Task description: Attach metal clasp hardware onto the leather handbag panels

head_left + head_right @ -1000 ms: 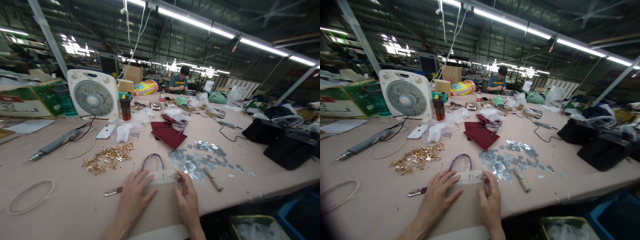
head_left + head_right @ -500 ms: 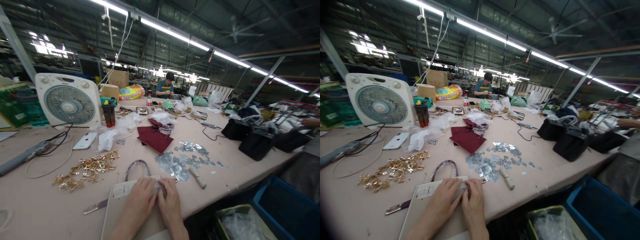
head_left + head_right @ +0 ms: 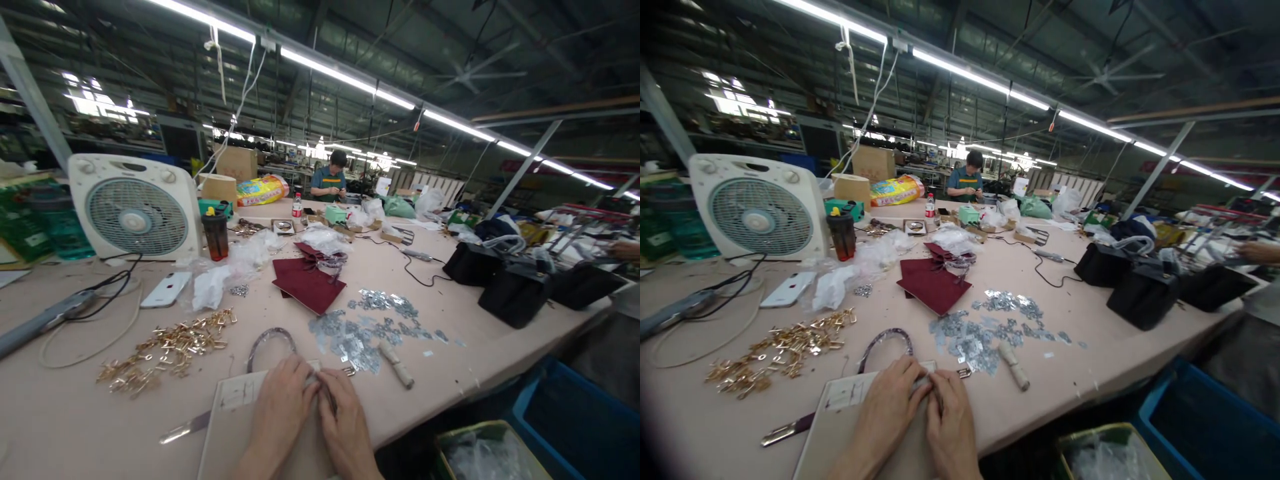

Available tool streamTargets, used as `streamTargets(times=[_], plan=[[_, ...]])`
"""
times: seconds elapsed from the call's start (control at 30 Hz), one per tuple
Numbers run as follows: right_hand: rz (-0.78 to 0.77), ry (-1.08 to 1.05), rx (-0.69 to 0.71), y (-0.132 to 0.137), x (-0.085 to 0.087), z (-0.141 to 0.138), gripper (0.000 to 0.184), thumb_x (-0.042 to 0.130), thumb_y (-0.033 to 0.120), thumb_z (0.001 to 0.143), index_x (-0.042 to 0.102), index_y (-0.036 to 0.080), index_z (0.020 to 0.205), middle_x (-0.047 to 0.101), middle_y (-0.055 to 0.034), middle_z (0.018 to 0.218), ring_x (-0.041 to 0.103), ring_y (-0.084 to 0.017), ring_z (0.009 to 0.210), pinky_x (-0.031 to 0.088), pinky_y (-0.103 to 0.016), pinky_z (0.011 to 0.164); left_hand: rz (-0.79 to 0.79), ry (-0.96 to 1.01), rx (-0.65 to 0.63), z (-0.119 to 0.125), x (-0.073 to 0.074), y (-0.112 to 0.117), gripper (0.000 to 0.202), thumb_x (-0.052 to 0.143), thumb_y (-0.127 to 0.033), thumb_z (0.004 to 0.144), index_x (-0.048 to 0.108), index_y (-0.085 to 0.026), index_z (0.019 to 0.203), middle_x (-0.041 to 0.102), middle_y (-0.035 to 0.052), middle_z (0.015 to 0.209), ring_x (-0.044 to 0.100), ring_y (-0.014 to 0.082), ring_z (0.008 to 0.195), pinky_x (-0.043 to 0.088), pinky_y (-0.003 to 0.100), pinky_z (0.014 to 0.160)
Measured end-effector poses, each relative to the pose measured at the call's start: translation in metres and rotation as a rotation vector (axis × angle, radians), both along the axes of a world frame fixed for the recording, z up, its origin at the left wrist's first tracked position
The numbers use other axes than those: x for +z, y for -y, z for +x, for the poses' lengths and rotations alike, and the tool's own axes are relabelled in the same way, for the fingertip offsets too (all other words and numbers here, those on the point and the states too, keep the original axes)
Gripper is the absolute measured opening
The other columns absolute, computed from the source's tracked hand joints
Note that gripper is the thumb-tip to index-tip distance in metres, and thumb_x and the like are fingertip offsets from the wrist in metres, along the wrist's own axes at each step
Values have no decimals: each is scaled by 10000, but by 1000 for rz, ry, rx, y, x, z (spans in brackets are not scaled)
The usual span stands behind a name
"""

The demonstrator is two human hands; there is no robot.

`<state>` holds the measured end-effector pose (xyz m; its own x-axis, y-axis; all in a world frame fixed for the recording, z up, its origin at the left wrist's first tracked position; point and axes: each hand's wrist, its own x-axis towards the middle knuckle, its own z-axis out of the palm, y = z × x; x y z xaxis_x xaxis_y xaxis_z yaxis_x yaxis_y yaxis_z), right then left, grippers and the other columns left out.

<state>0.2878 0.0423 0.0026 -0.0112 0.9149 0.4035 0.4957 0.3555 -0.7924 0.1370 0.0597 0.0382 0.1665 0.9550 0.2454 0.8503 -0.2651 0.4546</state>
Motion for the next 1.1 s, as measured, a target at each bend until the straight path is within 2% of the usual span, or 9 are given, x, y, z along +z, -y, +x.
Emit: streamTargets(times=[0.1, 0.2, 0.33, 0.47, 0.67, 0.87, 1.1], plan=[[-8, -49, -63, -16, 3, 17, 292, 580, 309, 993, 744, 240, 1226, 737, -102, 1195, 703, -265, 1073, 589, -387, 939, -9, -16, 3, 2, 4, 1, 77, 599, -244, 983, 675, -246, 974, 674, 27, 1048, 630, 272, 1004, 437, 410, 858], [42, -14, -137, -45, 7, 39, 316, 566, 358, 994, 750, 211, 1206, 734, -119, 1202, 702, -269, 1054, 590, -388, 901, -3, -35, -1, 3, 6, 1, 70, 609, -240, 980, 677, -241, 969, 680, 31, 1060, 628, 274, 1008, 430, 416, 860], [1, 170, -67, -86, 9, 59, 330, 581, 342, 960, 749, 199, 1206, 734, -105, 1117, 697, -257, 982, 580, -383, 866, -5, -27, -11, 2, 6, 0, 76, 602, -227, 982, 676, -243, 977, 680, 32, 1071, 622, 267, 1023, 420, 410, 863], [-57, 325, -61, -109, 3, 60, 273, 626, 324, 924, 785, 216, 1117, 721, -81, 998, 685, -253, 890, 545, -387, 868, -28, -5, -11, 1, 5, -1, 70, 611, -214, 974, 674, -246, 977, 679, 22, 1077, 616, 264, 1035, 412, 409, 867], [-77, 349, -110, -116, -7, 55, 243, 656, 345, 906, 806, 258, 1076, 714, -77, 999, 685, -264, 887, 511, -376, 827, -32, -12, -6, 2, 3, -1, 84, 599, -229, 993, 676, -254, 971, 678, 0, 1073, 606, 257, 1028, 403, 420, 878], [-56, 321, -143, -115, -11, 54, 253, 664, 372, 877, 769, 246, 1069, 727, -66, 984, 663, -259, 846, 508, -375, 810, -22, -11, -14, 2, 0, -2, 117, 575, -223, 1009, 682, -258, 981, 681, -3, 1076, 604, 247, 1022, 393, 418, 873], [-49, 3, -122, -111, -5, 52, 245, 716, 469, 835, 779, 243, 906, 757, -47, 840, 662, -245, 756, 525, -376, 785, -12, -18, -18, 2, 1, -2, 83, 610, -247, 1000, 678, -242, 953, 680, 9, 1052, 608, 242, 1000, 414, 406, 856]])
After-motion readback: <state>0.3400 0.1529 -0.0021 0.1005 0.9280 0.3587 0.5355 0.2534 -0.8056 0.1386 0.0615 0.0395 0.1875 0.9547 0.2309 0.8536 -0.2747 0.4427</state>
